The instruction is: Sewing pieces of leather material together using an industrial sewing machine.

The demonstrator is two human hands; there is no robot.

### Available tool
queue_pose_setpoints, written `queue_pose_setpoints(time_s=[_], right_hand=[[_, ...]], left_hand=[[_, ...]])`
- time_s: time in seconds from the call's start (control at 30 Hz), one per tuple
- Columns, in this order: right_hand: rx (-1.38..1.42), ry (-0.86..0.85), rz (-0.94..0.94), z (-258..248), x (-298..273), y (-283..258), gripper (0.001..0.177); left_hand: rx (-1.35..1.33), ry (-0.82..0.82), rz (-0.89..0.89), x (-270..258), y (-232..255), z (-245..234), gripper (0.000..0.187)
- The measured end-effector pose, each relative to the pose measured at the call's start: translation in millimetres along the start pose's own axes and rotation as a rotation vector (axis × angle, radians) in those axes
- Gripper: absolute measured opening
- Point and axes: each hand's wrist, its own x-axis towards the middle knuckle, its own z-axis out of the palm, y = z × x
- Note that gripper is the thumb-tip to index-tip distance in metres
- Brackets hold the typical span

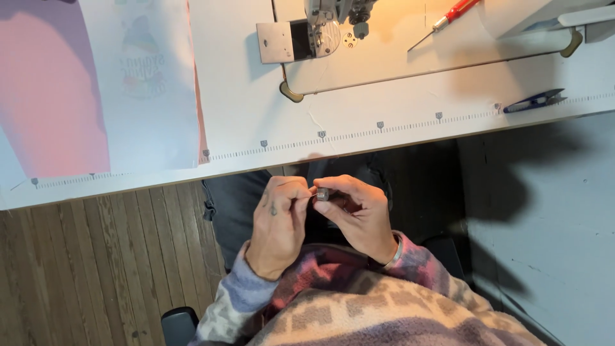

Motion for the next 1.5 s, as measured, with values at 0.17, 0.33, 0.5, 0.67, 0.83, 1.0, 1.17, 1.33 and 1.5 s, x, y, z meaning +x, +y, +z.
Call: queue_pose_setpoints(time_s=[0.17, 0.33, 0.5, 0.67, 0.83, 1.0, 1.17, 1.33, 1.5], right_hand=[[0.108, -0.015, 0.043, -4.3, 3.3, 5.2, 0.030], [0.160, 0.041, 0.056, -12.5, 6.0, 11.6, 0.029], [0.161, 0.114, 0.041, -26.1, 11.6, 12.4, 0.028], [-0.024, 0.138, -0.030, -33.2, 21.5, -14.3, 0.028], [-0.486, 0.064, -0.147, -30.7, 25.4, -44.9, 0.033], [-0.491, -0.013, -0.175, -30.5, 22.0, -56.6, 0.035], [-0.435, -0.027, -0.153, -36.8, 20.7, -56.9, 0.034], [-0.309, -0.024, -0.053, -41.1, 18.9, -49.3, 0.034], [-0.158, 0.060, -0.002, -44.8, 15.7, -40.0, 0.030]], left_hand=[[0.005, 0.079, 0.058, 3.4, -8.5, -22.8, 0.009], [-0.127, 0.503, -0.003, 0.7, -43.1, -74.2, 0.015], [0.359, 0.654, -0.044, -57.2, -70.1, -169.7, 0.033], [0.583, 0.747, -0.424, -54.4, -50.1, -170.6, 0.045], [-0.272, 0.025, -0.487, -2.5, -7.7, -59.7, 0.088], [0.001, -0.145, 0.103, 25.6, 2.5, -14.2, 0.059], [0.058, -0.090, 0.343, 26.6, -3.2, -19.5, 0.035], [0.101, 0.020, 0.025, 16.6, -6.7, -25.5, 0.025], [0.171, 0.110, 0.006, -14.1, -39.5, -28.6, 0.017]])
